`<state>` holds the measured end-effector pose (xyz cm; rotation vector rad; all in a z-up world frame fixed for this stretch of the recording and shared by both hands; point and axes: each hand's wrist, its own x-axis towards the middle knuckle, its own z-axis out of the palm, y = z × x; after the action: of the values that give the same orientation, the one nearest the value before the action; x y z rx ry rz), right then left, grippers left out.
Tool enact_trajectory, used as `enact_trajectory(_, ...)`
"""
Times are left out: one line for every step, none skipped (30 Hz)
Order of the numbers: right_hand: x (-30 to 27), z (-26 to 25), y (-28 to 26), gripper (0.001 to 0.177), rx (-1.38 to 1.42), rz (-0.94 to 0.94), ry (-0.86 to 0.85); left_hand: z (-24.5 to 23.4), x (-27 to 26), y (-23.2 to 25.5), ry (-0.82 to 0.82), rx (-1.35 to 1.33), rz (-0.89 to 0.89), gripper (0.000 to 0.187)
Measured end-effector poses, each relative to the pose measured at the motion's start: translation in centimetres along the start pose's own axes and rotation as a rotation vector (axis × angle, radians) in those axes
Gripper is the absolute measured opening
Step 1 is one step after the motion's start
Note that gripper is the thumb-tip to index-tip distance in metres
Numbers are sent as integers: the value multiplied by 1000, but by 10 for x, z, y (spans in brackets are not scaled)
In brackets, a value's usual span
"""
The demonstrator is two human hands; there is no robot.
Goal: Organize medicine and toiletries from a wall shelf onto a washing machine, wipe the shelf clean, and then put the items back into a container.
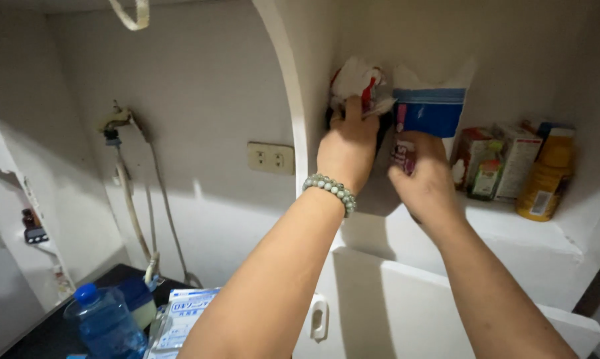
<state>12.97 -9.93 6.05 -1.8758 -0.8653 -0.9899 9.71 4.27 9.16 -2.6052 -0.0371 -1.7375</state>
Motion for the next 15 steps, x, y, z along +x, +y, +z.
enact_trajectory(-1,2,5,54,2,1,-5,-9,-2,3,-3,2,-4,16)
enact_trajectory(-1,5,10,53,27,-2,14,-17,-3,6,2,-12,-13,17)
enact_trajectory(-2,8,14,52,53,-5,33,-26,-4,9,7,-26,-22,18)
enact_trajectory(-1,5,6,52,58,-5,28,-39,-9,12,4,-20,-27,18)
enact_trajectory(-1,1,-3,54,116,73,-32,-52,-13,14,61,-54,10,12)
enact_trajectory(-2,-2,-12,57,174,152,-95,-65,-19,17,117,-87,46,6)
enact_trajectory(-7,-1,-12,57,179,152,-103,-77,-26,20,113,-81,40,6)
enact_trajectory(-12,1,-12,68,270,105,-96,-90,-33,22,57,-52,46,14)
enact_trajectory(-17,3,-13,80,362,59,-89,-102,-40,23,1,-25,52,22)
enact_trajectory(-18,4,-23,80,372,60,-102,-108,-50,23,-5,-14,41,22)
enact_trajectory(-20,4,-33,67,804,325,-107,-115,-59,23,85,-34,69,18)
enact_trajectory(-21,5,-44,57,1230,603,-107,-122,-68,23,175,-50,97,14)
enact_trajectory(-30,6,-52,57,1238,609,-123,-138,-80,22,169,-36,86,14)
enact_trajectory(-38,8,-61,61,1326,626,-176,-154,-91,21,172,-58,86,14)
enact_trajectory(-47,10,-70,67,1414,642,-229,-170,-101,20,175,-79,85,14)
